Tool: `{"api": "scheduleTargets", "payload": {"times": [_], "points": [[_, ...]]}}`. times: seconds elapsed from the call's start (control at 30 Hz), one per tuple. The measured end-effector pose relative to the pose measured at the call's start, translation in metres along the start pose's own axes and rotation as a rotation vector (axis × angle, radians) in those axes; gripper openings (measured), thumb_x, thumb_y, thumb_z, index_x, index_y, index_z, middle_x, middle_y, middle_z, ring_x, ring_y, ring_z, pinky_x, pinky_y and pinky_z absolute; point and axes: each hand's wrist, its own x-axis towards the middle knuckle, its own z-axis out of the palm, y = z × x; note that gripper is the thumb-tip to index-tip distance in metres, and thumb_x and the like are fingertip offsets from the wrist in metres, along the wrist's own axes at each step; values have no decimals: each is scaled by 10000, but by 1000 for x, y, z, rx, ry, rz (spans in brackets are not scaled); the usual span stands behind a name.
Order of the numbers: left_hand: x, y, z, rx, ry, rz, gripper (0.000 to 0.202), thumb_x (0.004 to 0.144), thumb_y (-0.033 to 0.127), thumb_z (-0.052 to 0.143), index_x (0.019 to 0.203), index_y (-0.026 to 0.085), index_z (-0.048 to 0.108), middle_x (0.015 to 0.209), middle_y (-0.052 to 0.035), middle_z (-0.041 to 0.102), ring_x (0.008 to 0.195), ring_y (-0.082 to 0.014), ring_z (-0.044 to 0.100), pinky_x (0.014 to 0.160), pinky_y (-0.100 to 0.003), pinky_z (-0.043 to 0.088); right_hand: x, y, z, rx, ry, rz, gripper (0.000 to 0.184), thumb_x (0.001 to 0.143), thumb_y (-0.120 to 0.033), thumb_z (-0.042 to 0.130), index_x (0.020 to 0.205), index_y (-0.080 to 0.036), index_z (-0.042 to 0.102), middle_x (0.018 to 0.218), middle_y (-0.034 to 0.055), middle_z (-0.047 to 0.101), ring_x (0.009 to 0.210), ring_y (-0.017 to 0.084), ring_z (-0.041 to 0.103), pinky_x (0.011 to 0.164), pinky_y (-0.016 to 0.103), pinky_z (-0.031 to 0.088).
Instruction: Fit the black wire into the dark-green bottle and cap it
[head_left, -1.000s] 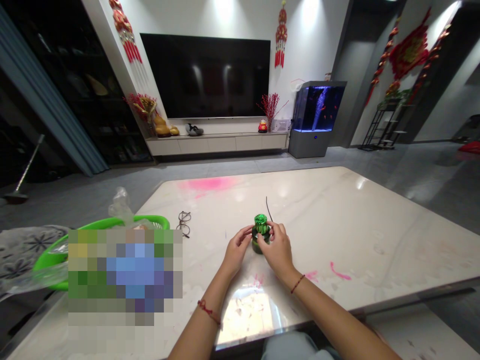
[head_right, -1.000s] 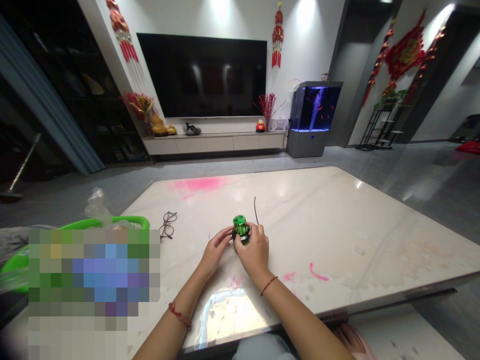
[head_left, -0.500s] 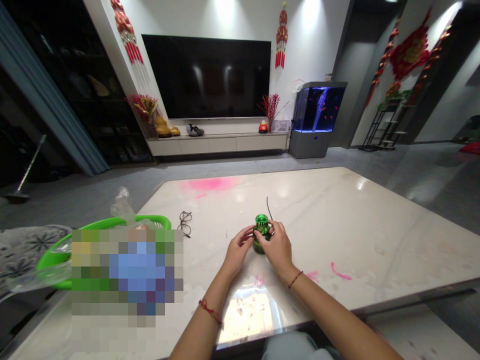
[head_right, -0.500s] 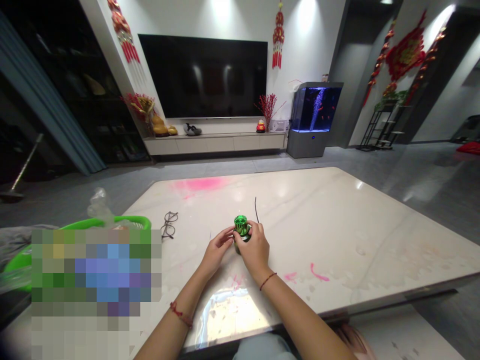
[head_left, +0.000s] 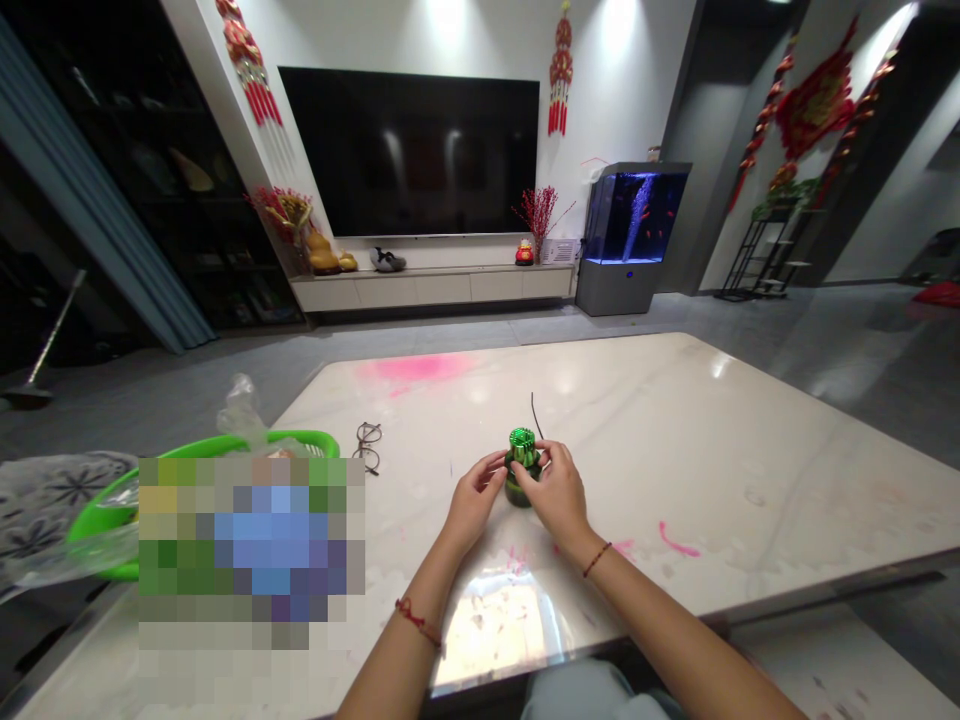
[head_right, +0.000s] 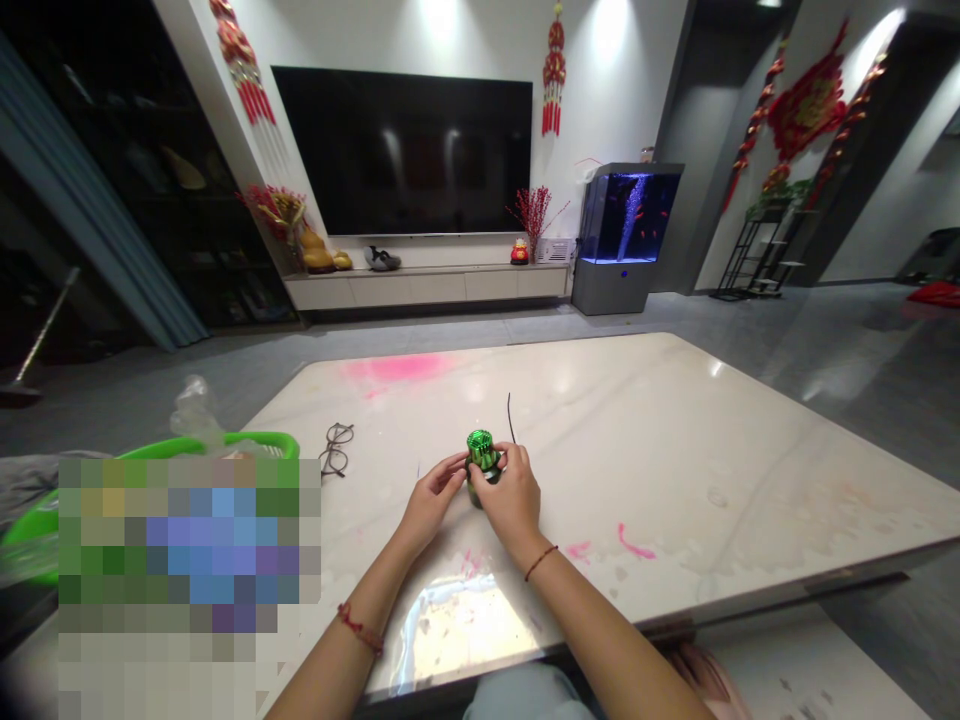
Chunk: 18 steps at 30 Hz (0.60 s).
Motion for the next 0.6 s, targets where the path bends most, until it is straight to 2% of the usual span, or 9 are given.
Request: {"api": "scheduleTargets", "payload": {"times": [0.27, 0.6], "points": [[-1, 3, 1, 2, 8, -2, 372, 756, 351, 585, 1088, 183, 596, 1132, -85, 633, 1064, -205, 575, 951, -350, 432, 1, 6, 2, 21, 7, -56, 275, 689, -312, 565, 937, -194, 577, 803, 6, 528, 650, 139, 532, 577, 251, 447], [-1, 3, 1, 5, 9, -1, 373, 758, 355, 584, 1090, 185, 596, 1132, -87, 633, 1055, -212, 579, 942, -356, 437, 3, 8, 0, -42, -62, -95, 337, 716, -314, 520, 1016, -172, 576, 810, 18, 525, 640, 143, 517, 591, 266, 447]]}}
